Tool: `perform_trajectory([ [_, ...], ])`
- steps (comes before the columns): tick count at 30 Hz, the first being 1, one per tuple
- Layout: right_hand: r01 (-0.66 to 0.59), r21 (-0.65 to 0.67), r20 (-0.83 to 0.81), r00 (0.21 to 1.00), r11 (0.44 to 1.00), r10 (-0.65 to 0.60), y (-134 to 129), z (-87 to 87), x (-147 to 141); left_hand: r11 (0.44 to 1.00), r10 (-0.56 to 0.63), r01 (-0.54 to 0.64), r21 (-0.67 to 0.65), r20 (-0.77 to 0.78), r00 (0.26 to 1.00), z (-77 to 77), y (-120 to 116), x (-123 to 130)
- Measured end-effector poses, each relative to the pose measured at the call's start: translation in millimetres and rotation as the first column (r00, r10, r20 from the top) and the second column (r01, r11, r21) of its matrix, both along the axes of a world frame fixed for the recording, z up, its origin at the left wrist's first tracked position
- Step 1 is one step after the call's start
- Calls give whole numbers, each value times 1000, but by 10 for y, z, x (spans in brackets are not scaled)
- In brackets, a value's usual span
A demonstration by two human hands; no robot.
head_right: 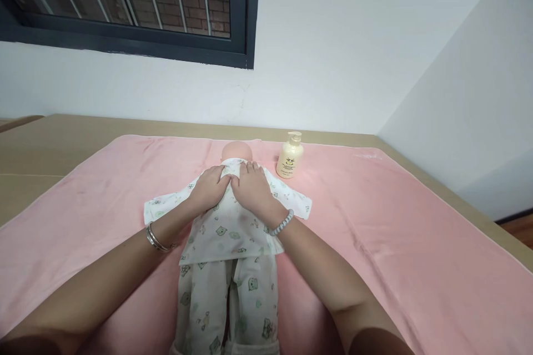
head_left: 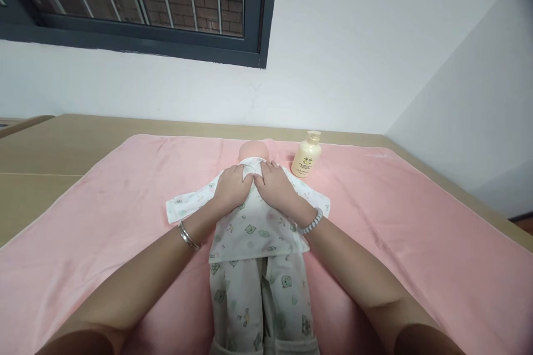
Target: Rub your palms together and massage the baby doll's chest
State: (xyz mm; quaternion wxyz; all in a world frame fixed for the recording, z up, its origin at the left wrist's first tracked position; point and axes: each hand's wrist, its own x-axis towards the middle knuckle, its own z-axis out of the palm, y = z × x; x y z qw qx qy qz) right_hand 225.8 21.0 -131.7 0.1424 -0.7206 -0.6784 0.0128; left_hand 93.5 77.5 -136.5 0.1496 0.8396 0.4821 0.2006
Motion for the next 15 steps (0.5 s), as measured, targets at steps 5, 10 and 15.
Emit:
perform_trajectory([
  [5, -58, 55, 133, 990, 997, 50, -210, 77, -170, 997, -7, 10, -78, 42, 999, 24, 95, -37],
  [10, -59, 46, -4, 998, 997, 60, -182, 177, -73, 998, -42, 42, -39, -1, 999, 51, 28, -52],
  [15, 13, -20, -98, 995, 1000, -15, 9, 135, 91, 992, -53, 62, 110, -89, 995, 78, -184, -10],
])
